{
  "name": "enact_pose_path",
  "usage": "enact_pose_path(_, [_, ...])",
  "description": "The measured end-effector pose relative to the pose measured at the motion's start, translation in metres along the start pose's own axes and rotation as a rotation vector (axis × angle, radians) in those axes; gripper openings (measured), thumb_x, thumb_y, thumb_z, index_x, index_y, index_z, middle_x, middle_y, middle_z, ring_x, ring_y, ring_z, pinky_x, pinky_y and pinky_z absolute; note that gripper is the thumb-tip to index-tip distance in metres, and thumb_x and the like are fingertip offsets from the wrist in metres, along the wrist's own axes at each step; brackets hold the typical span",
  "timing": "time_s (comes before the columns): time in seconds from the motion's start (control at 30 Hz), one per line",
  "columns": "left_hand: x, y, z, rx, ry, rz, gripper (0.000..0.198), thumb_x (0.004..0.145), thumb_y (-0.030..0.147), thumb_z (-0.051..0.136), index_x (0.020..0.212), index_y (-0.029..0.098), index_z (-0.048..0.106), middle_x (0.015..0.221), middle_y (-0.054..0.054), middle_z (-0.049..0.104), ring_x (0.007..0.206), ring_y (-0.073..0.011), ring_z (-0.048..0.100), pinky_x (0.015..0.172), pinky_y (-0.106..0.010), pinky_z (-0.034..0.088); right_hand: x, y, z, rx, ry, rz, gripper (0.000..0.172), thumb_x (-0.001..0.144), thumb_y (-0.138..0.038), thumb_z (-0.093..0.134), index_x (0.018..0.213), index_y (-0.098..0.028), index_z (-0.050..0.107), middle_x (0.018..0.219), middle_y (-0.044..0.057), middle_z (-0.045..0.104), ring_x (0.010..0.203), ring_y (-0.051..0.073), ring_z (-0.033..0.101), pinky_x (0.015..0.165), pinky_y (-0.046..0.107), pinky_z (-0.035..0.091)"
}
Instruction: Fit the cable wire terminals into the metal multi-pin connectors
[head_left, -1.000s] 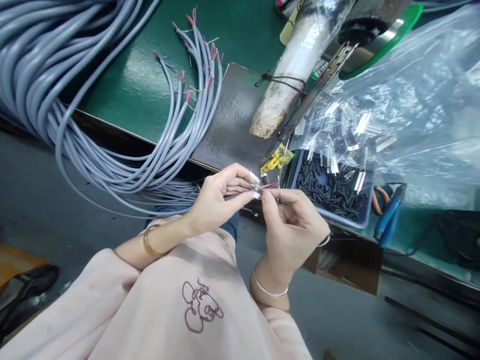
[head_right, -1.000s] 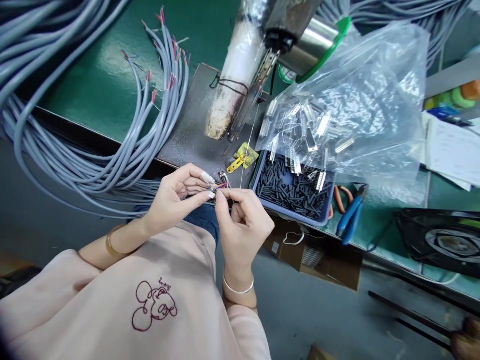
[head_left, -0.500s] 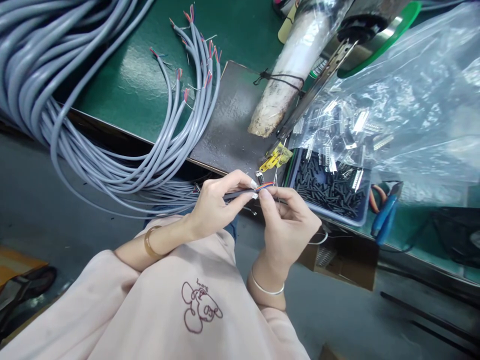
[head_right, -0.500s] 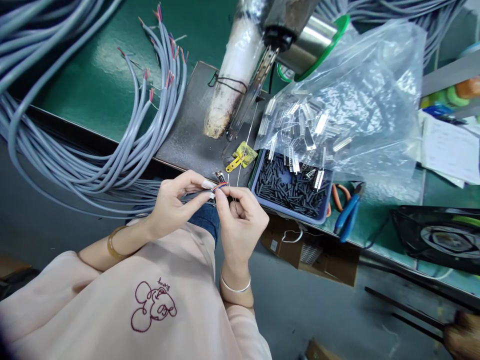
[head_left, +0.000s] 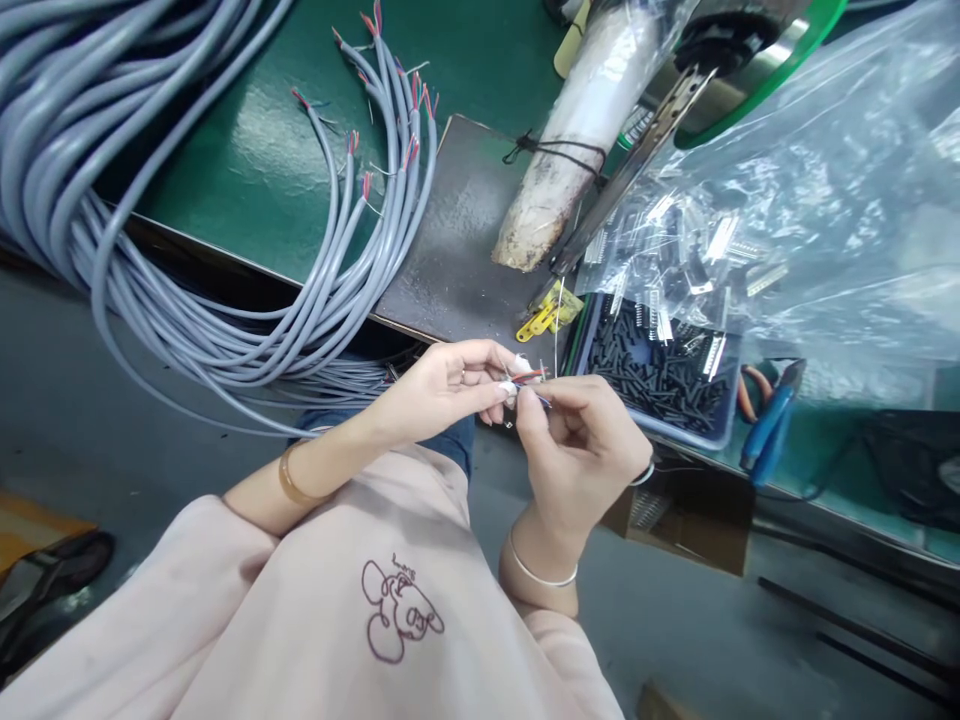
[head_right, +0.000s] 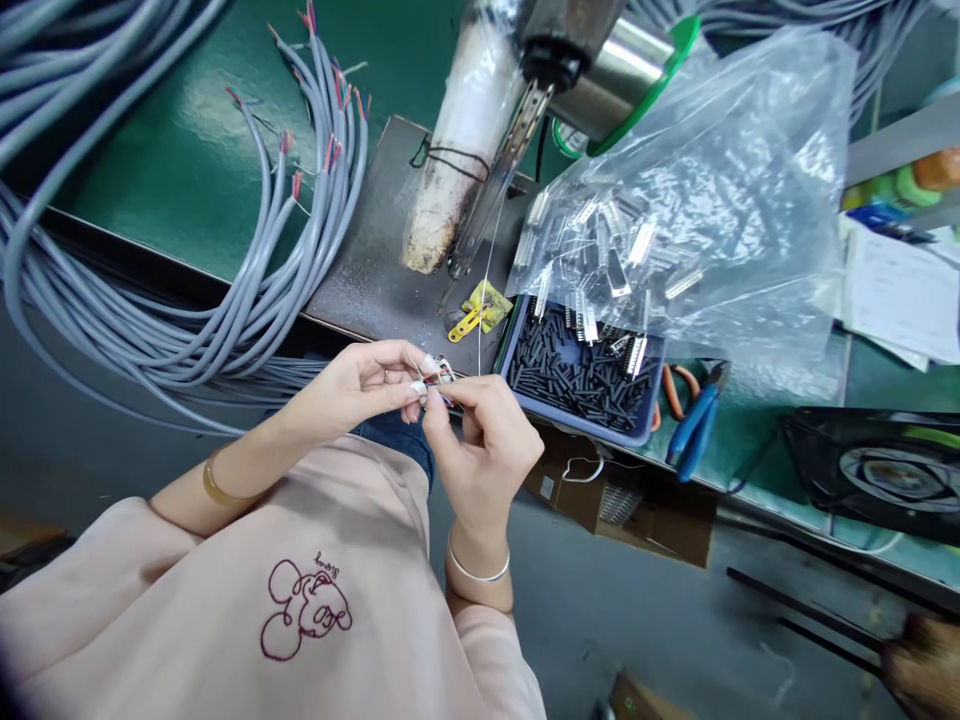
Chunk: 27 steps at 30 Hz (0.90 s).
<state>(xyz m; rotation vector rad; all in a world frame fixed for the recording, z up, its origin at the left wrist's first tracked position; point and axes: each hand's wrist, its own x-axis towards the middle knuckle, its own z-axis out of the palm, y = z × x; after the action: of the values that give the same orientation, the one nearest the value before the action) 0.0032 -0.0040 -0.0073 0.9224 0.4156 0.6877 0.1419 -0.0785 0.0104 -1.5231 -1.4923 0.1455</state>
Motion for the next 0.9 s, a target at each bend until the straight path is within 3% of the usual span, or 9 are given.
enact_pose_path(0.13, [-0.001, 0.0, 0.008, 0.024, 0.067, 0.047, 0.017, 0.081, 0.019, 0.074, 0.091, 0.016, 0.06, 0.07, 0.004, 0.059, 0.055, -0.0049, 0.056, 0.053, -0.016, 0.048, 0.001, 0.004, -0.002, 0.207, 0.134, 0.155, 0.012, 0.088, -0.018, 0.069, 0.076, -0.021, 0.068, 0.063, -0.006, 0.059, 0.052, 0.007, 0.05, 0.047, 0.02, 0.035])
enact_pose_path(0.27, [0.0, 0.0, 0.008, 0.002, 0.141, 0.023, 0.021, 0.08, 0.024, 0.076, 0.086, 0.017, 0.057, 0.062, 0.007, 0.054, 0.045, -0.0035, 0.049, 0.043, -0.015, 0.039, 0.001, 0.01, -0.006, 0.185, 0.361, 0.088, 0.007, 0.09, -0.022, 0.07, 0.084, -0.023, 0.074, 0.062, -0.006, 0.063, 0.047, 0.007, 0.052, 0.045, 0.021, 0.036])
enact_pose_path(0.3, [0.001, -0.001, 0.007, -0.02, 0.148, 0.008, 0.022, 0.079, 0.025, 0.076, 0.085, 0.018, 0.056, 0.061, 0.007, 0.054, 0.043, -0.0031, 0.047, 0.041, -0.015, 0.037, 0.0, 0.011, -0.007, 0.131, 0.351, 0.056, 0.004, 0.088, -0.022, 0.072, 0.089, -0.024, 0.076, 0.063, -0.006, 0.065, 0.047, 0.007, 0.053, 0.044, 0.022, 0.036])
enact_pose_path(0.4, [0.002, -0.001, 0.006, -0.091, 0.127, -0.018, 0.025, 0.076, 0.026, 0.079, 0.083, 0.017, 0.057, 0.062, 0.007, 0.056, 0.041, -0.0019, 0.042, 0.039, -0.015, 0.032, -0.002, 0.011, -0.009, -0.017, 0.176, -0.028, 0.025, 0.084, -0.017, 0.078, 0.107, -0.028, 0.076, 0.067, -0.007, 0.067, 0.048, 0.007, 0.053, 0.045, 0.021, 0.038])
enact_pose_path(0.57, [0.002, 0.002, 0.009, -0.115, 0.118, -0.05, 0.031, 0.071, 0.029, 0.086, 0.077, 0.016, 0.058, 0.064, 0.005, 0.057, 0.048, -0.002, 0.044, 0.043, -0.015, 0.032, 0.0, 0.005, -0.011, -0.076, -0.021, -0.125, 0.012, 0.087, -0.013, 0.073, 0.088, -0.025, 0.074, 0.067, -0.007, 0.066, 0.05, 0.005, 0.05, 0.049, 0.02, 0.04])
enact_pose_path(0.63, [0.002, 0.004, 0.009, -0.092, 0.158, -0.049, 0.033, 0.067, 0.029, 0.088, 0.075, 0.016, 0.059, 0.065, 0.005, 0.058, 0.049, -0.0015, 0.045, 0.046, -0.015, 0.036, 0.003, 0.005, -0.011, -0.015, 0.09, -0.073, 0.009, 0.09, -0.016, 0.069, 0.085, -0.024, 0.072, 0.064, -0.007, 0.063, 0.048, 0.005, 0.051, 0.046, 0.02, 0.039])
enact_pose_path(0.77, [0.0, 0.009, 0.007, -0.077, 0.231, -0.045, 0.037, 0.068, 0.031, 0.088, 0.075, 0.017, 0.054, 0.061, 0.006, 0.058, 0.044, -0.001, 0.043, 0.041, -0.014, 0.033, 0.008, 0.009, -0.007, 0.16, 0.503, -0.136, 0.007, 0.093, -0.026, 0.068, 0.095, -0.022, 0.074, 0.058, -0.008, 0.051, 0.035, 0.003, 0.04, 0.034, 0.02, 0.027])
enact_pose_path(0.83, [-0.001, 0.011, 0.007, -0.08, 0.224, -0.029, 0.039, 0.069, 0.033, 0.088, 0.077, 0.018, 0.053, 0.06, 0.006, 0.059, 0.041, -0.0013, 0.043, 0.038, -0.015, 0.033, 0.005, 0.011, -0.003, 0.169, 0.563, -0.185, 0.009, 0.092, -0.025, 0.07, 0.1, -0.023, 0.073, 0.061, -0.008, 0.052, 0.036, 0.003, 0.043, 0.034, 0.019, 0.029])
enact_pose_path(0.9, [-0.002, 0.012, 0.007, -0.092, 0.212, -0.009, 0.041, 0.069, 0.035, 0.088, 0.079, 0.018, 0.053, 0.061, 0.006, 0.061, 0.041, -0.0016, 0.045, 0.038, -0.015, 0.035, -0.001, 0.012, 0.002, 0.151, 0.521, -0.166, 0.01, 0.091, -0.02, 0.07, 0.101, -0.023, 0.07, 0.068, -0.007, 0.06, 0.044, 0.006, 0.056, 0.036, 0.019, 0.037])
